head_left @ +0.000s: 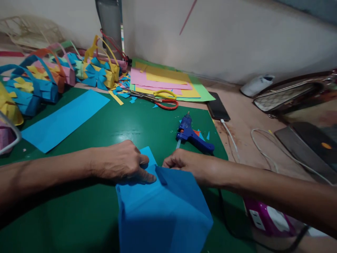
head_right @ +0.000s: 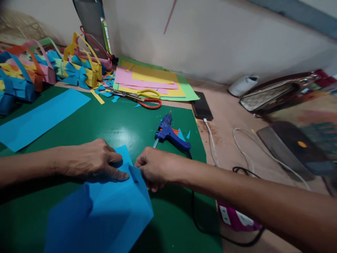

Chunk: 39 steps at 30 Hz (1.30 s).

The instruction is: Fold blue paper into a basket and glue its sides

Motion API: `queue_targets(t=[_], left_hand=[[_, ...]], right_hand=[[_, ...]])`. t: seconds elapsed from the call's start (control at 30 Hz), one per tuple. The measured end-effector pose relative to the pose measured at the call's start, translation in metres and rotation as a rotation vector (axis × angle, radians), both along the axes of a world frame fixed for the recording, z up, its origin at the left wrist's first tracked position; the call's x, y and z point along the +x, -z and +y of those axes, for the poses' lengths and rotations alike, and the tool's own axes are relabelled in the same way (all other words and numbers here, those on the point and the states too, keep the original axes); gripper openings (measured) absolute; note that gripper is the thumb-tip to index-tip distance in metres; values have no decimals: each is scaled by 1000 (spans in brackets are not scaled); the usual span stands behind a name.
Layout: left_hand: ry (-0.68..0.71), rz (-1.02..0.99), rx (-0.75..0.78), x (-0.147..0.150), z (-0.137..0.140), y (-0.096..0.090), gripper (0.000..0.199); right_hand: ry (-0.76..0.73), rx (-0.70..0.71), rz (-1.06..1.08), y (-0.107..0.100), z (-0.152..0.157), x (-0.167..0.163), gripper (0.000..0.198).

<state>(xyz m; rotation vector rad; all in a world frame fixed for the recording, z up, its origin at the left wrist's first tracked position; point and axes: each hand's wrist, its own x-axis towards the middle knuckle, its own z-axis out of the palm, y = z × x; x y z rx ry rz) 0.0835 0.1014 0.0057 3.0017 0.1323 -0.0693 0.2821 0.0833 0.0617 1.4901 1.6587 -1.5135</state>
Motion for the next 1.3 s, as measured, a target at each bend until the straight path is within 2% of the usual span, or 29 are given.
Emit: queue_targets(t=[0.07,0.1,0.23,0.4,0.77,0.93,1.07,1.2,1.3], left_hand=[[0,-6,9,0,0,1,38],[-1,-10,11,0,0,1,38],[-4,-27,2,0,0,2,36],[-10,-65,-22,0,-1,3,35],[7,-3,-1,1,0,2,40],[9,2,47,1,-2,1,44],[15,22,93,1,-4,0,48],[12,16,122,2,-6,-1,50],[5,33,115,3,-7,-2,51]], right_hand=[[27,8,-52,5,-1,0,16],[10,55,-85,7,-1,-1,16],[-121,239,-226,15,2,-3,11],[-270,371,-249,17,3,-7,11],[-376,388,-211,18,6,-2,8],[-391,378,-204,14,9,-3,17],[-361,338,-154,24,10,4,21],[-359,384,-69,39,9,15,23],[-377,419,-51,40,8,17,21]])
